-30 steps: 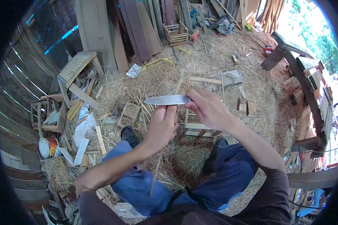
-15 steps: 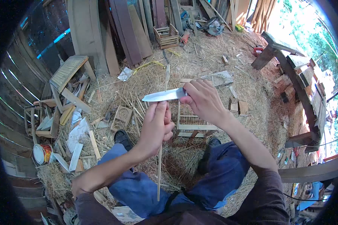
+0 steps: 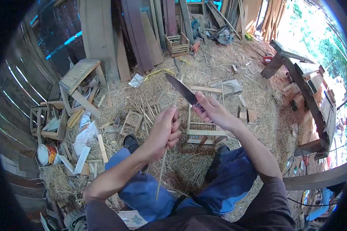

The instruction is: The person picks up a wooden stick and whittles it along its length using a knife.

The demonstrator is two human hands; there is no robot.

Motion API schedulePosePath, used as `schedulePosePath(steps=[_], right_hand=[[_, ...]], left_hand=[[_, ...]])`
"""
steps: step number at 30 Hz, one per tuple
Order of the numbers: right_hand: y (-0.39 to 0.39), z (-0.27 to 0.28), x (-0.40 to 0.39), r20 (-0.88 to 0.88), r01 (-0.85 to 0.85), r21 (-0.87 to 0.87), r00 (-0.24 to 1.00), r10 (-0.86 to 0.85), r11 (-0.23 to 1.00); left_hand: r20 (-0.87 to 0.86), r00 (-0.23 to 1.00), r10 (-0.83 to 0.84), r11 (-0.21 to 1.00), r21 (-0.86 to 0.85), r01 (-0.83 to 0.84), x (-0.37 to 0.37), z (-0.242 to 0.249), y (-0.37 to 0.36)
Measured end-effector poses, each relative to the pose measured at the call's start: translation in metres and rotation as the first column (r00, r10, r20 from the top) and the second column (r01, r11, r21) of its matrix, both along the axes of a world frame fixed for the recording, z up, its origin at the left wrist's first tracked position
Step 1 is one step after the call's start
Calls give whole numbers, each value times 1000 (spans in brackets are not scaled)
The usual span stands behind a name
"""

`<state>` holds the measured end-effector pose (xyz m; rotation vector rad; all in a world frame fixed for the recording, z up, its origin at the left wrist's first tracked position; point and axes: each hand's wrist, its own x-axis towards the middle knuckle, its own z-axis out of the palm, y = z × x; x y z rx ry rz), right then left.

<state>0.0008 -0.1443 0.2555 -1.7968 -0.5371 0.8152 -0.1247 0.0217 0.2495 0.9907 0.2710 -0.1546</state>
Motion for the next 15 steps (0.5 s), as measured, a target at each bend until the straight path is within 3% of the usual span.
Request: schedulePosePath(steps=[3,6,9,12,15], right_hand=[[2,-3,-8,232,-84,89,971,61,992],[6,-13,-21,692,-65,136,721,-48,989],[1,-16,-47,704,15,123,703,-98,992],[-1,-28,-64,735,48,97,669,-104,994],[4,-36,-74,785,-24,88,617,-54,996]], left_hand=[[26,1000,8,999,37,-9,-9,6,6],[49,999,22,986,167,-30,-17,12,2],[114,993,37,935,348,-75,-31,11,-2],[185,979,82,735,652,-185,-37,-16,-4],[202,971,131,744,627,-231,-42,-26,-11]])
